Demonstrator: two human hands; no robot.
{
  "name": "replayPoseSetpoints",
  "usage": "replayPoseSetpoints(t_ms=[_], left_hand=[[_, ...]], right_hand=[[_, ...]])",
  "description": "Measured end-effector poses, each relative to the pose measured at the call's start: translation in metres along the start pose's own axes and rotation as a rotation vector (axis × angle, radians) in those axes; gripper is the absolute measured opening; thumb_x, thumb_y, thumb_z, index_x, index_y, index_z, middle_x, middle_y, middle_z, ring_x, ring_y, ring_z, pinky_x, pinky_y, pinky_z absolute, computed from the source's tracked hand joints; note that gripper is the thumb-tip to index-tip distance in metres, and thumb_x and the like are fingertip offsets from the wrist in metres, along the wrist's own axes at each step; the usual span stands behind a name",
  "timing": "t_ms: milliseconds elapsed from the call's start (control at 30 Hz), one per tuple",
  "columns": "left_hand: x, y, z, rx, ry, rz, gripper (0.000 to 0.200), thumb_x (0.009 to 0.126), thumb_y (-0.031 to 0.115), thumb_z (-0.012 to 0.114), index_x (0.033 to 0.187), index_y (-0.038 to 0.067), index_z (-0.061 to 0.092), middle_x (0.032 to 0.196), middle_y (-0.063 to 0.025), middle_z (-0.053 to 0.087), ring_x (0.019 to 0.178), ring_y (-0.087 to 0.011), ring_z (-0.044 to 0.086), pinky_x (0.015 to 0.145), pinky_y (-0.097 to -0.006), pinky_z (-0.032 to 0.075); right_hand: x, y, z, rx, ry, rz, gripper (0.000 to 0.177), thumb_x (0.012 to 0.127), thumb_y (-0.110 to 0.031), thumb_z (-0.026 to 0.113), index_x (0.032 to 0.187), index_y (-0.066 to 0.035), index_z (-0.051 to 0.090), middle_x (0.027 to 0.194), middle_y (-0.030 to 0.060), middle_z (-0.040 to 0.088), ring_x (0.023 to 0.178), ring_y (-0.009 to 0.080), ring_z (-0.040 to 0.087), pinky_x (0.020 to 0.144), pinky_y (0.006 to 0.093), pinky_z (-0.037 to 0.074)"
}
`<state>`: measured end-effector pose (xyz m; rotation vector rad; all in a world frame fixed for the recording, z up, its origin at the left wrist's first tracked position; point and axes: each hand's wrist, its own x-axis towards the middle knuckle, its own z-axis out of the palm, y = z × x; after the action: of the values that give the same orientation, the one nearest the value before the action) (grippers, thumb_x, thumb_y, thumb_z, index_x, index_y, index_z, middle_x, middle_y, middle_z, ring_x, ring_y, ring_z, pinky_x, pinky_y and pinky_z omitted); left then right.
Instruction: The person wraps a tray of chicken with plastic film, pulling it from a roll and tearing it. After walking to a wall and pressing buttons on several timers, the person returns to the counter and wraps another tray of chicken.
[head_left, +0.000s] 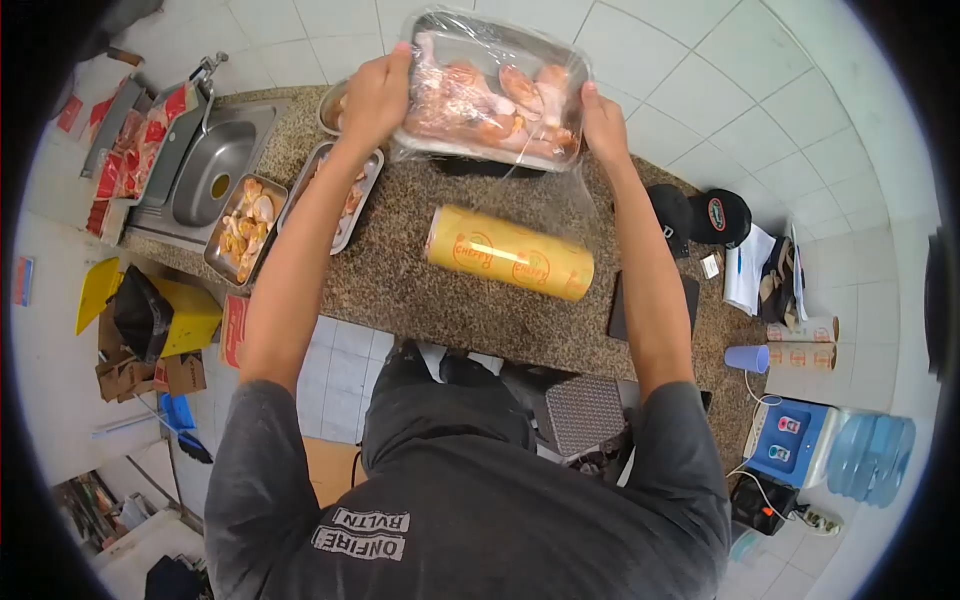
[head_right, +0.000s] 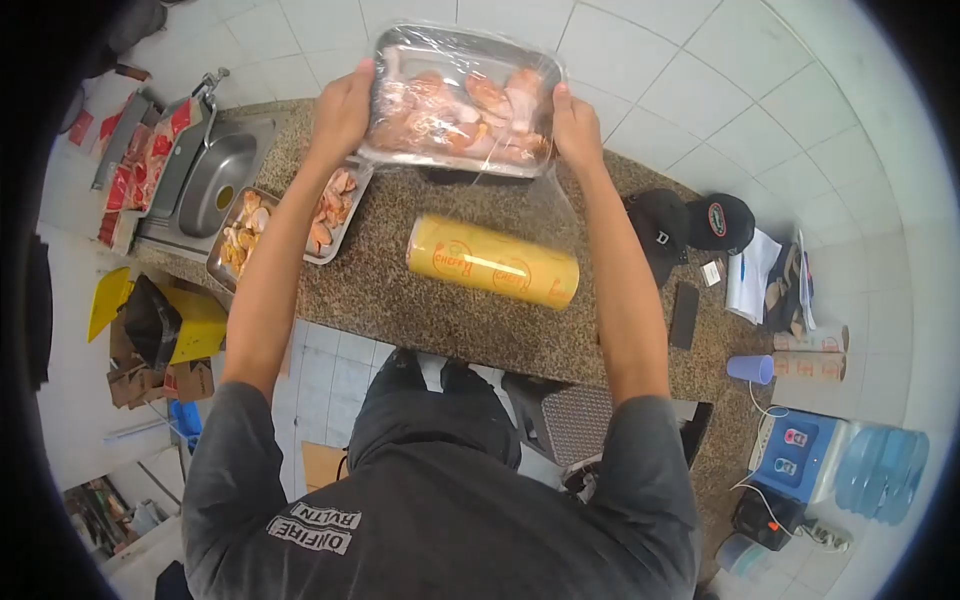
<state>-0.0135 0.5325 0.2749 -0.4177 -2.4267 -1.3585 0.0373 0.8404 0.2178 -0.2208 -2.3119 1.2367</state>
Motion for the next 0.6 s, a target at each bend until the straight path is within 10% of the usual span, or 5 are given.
replayPoseSetpoints(t_ms=[367,600], left_hand=[[0.05,0.013,0.003,-0.24,-0.19,-0.337,0.06,0.098,0.044,0.041,0.088,-0.011,0.064,0.081,-0.0239,0.066,0.077,-0.0353,0.063,0.073,-0.0452,0.045],[-0.175,0.004,-0.023,-0.135,-0.398,-0.415,0.052,0.103,0.036,0.034,0.092,-0.006,0.063,0.09,-0.0283,0.065,0.088,-0.0416,0.062,0.079,-0.0492,0.044]], right_hand=[[0.043,-0.063,-0.051,0.107,-0.092,0.29,0.054,0.101,-0.043,0.046,0.091,0.006,0.066,0.076,0.0074,0.063,0.069,0.0147,0.056,0.064,0.0314,0.045],[-0.171,-0.025,-0.086,-0.161,-0.155,0.245,0.048,0.1,-0.038,0.045,0.088,0.005,0.064,0.076,0.0128,0.063,0.072,0.0186,0.056,0.067,0.037,0.045]])
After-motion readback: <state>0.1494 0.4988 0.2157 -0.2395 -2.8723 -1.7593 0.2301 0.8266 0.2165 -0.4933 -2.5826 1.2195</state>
